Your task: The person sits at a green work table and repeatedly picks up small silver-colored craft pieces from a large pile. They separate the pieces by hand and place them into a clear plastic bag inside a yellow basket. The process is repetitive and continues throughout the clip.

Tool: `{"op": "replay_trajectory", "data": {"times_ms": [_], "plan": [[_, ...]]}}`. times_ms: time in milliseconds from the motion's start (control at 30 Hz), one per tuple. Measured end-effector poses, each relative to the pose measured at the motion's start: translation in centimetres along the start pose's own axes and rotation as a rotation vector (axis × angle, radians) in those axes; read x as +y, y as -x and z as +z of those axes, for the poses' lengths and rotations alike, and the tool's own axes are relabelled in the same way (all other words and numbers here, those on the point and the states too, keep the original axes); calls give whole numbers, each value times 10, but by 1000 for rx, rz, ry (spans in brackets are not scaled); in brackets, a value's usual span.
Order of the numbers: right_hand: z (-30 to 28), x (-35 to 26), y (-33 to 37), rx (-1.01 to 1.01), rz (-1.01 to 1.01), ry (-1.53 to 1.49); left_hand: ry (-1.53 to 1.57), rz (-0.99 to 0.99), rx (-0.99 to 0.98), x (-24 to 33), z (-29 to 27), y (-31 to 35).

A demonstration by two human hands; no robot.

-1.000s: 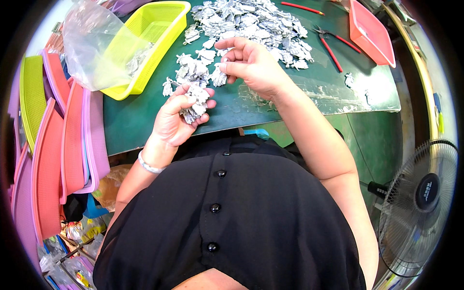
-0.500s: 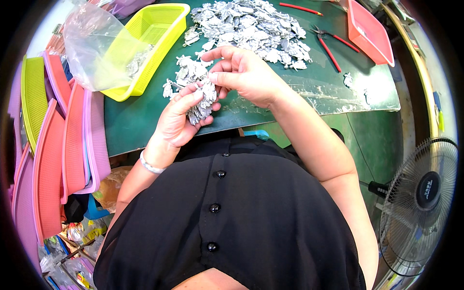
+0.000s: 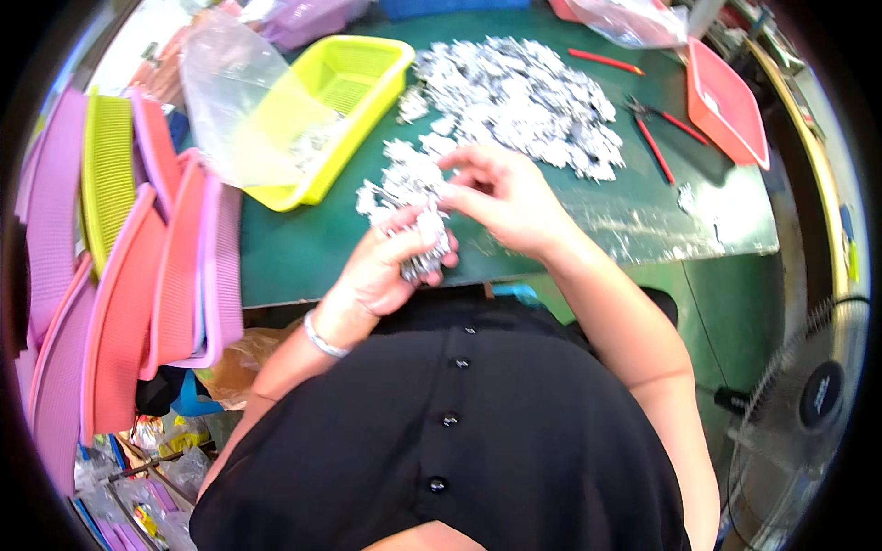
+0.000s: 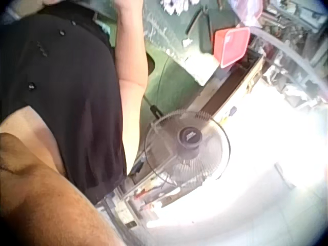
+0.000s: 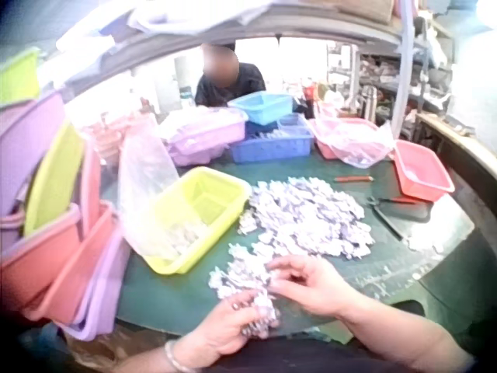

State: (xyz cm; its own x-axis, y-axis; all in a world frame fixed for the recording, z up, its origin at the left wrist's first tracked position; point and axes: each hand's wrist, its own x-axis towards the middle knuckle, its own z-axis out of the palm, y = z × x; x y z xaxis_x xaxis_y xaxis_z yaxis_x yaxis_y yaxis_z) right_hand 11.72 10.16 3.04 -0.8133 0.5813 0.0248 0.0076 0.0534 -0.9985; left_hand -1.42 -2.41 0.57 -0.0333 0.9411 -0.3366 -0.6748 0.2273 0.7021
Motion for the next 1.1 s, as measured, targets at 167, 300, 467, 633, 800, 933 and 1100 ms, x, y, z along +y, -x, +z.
{"op": "replay_trajectory", "data": {"times_ms": [167, 300, 467, 633, 800, 933, 1100], "plan": [[-11, 12, 2, 43, 25, 54, -160, 135, -116, 36, 8, 42], [-12, 20, 1, 29, 57, 18, -166, 496, -153, 90, 14, 74], [-13, 17, -3, 22, 43, 44, -360, 653, 97, 148, 30, 64], [-17, -4, -17, -17, -108, 231, -439, 854, 238, 176, 38, 77], [-1, -66, -69, -127, -560, 630, -560, 868, 180, 218, 57, 77], [45, -98, -112, -197, -1102, 899, -576, 690, 153, 232, 69, 53], [78, -123, -119, -416, -1237, 1118, -599, 691, 340, 239, 50, 50]]}}
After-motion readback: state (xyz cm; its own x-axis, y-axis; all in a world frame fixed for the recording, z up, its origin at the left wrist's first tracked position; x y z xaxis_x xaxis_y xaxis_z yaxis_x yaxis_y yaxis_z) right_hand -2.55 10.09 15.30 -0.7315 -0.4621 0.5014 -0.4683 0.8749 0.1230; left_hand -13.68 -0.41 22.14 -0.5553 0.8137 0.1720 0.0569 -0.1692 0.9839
